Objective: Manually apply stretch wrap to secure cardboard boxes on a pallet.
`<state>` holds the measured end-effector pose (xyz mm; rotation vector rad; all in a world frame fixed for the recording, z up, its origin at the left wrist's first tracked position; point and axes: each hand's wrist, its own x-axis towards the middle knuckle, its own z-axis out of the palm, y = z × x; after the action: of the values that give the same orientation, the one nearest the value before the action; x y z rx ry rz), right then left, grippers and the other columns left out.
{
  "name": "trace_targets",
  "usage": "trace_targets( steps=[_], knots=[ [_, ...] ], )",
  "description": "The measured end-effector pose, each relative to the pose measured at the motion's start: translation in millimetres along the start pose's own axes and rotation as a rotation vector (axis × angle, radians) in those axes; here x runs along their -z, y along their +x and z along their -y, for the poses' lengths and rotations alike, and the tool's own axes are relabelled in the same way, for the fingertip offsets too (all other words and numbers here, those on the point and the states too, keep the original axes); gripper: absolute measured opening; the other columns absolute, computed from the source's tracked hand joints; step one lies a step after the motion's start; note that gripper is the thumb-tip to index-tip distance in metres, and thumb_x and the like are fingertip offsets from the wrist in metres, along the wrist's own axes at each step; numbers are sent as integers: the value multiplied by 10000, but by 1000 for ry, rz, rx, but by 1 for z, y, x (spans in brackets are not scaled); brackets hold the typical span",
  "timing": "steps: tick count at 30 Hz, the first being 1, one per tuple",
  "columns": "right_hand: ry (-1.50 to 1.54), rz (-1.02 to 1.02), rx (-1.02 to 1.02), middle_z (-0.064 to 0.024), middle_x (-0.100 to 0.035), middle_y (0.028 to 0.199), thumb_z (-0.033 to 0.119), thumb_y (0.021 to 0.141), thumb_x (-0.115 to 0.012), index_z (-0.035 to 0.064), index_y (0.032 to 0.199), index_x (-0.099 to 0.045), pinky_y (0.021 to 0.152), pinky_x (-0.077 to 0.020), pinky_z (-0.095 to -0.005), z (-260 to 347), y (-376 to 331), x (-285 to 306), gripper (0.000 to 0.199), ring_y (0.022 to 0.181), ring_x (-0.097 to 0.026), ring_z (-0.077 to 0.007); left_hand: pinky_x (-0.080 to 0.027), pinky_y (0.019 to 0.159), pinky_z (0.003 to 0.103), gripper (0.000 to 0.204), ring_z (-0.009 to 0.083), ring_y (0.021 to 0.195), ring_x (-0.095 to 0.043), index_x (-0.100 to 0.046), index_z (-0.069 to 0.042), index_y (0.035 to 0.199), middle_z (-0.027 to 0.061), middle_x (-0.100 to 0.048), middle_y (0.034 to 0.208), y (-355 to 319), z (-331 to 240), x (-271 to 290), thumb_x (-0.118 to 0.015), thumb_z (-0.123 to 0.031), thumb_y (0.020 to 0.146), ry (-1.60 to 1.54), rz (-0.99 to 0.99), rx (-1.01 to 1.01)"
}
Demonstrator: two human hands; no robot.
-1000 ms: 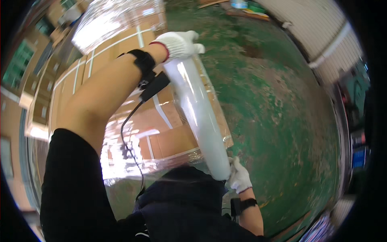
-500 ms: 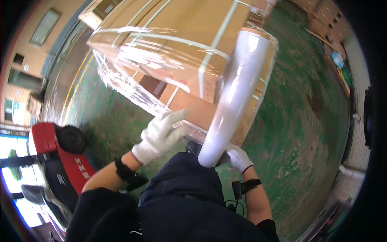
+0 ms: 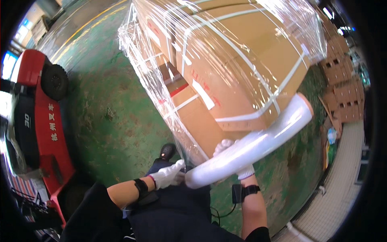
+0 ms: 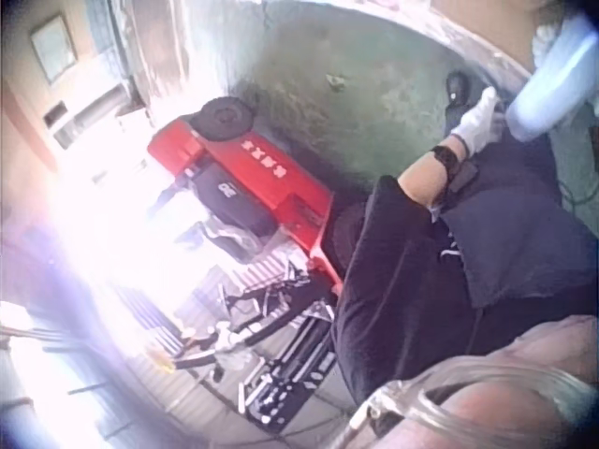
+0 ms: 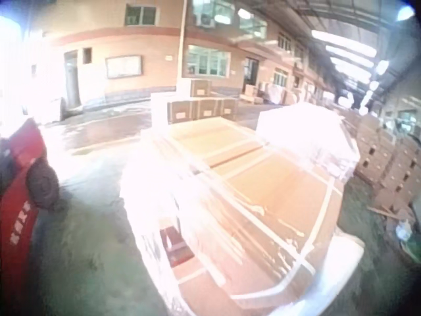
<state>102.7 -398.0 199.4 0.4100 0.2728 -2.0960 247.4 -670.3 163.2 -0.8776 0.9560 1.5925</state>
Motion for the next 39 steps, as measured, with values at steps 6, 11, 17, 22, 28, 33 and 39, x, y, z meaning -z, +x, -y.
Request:
trace_targets(
  steps=[6,11,17,22,28,33,39],
  knots=[
    [-359,-31,-131,-95,-560,1317,203,1041,-521,45,1441,-452,1090,-439,-390,41,-7,32,436,1232,-522,-222,-521,941,423,699,254,1111,-626,-596,-68,1350,156,-609,1318,-4,3,-82,-305,-612,1022,-338,-364,-103],
    [-602,154,-137,-109,-364,1531,199,928,-696,73,1544,-272,1146,-380,-474,50,19,7,759,1372,-438,-259,-538,849,389,665,216,941,-658,-694,-23,1215,140,-697,1125,3,35,-91,-360,-571,1042,-436,-500,-273],
    [-574,594,-46,-126,-209,1646,180,996,-593,82,1607,-153,1176,-327,-551,26,94,-25,760,1460,-365,-289,-490,950,305,678,176,981,-642,-706,-11,1214,98,-701,1162,21,35,-83,-391,-586,1043,-189,-450,-368],
    [-897,154,428,-71,-348,1601,279,1072,-463,55,1588,-189,1202,-315,-505,23,131,-8,625,1443,-373,-254,-487,943,299,660,167,995,-641,-709,-32,1220,70,-709,1156,11,16,-91,-408,-590,1036,-232,-529,-243],
    [-686,67,249,-93,-220,1644,207,1071,-440,52,1600,-118,1208,-291,-529,23,90,-6,639,1461,-336,-227,-456,1017,304,613,173,1074,-633,-726,-76,1212,95,-664,1293,29,42,-76,-352,-541,1066,-186,-445,-272],
    [-1091,244,418,-113,-135,1662,234,1041,-503,64,1612,-38,1219,-185,-569,28,97,-54,756,1536,-156,-263,-454,1016,319,655,195,1082,-629,-717,-75,1231,105,-683,1250,14,28,-77,-337,-579,1055,-21,-473,-254],
    [-746,80,-15,-82,-431,1239,211,1048,-480,26,1457,-358,1052,-412,-493,48,40,-38,465,1169,-445,-226,-461,997,338,717,213,1069,-630,-702,-60,1244,127,-696,1190,7,23,-78,-341,-639,1025,-59,-411,-241]
  ],
)
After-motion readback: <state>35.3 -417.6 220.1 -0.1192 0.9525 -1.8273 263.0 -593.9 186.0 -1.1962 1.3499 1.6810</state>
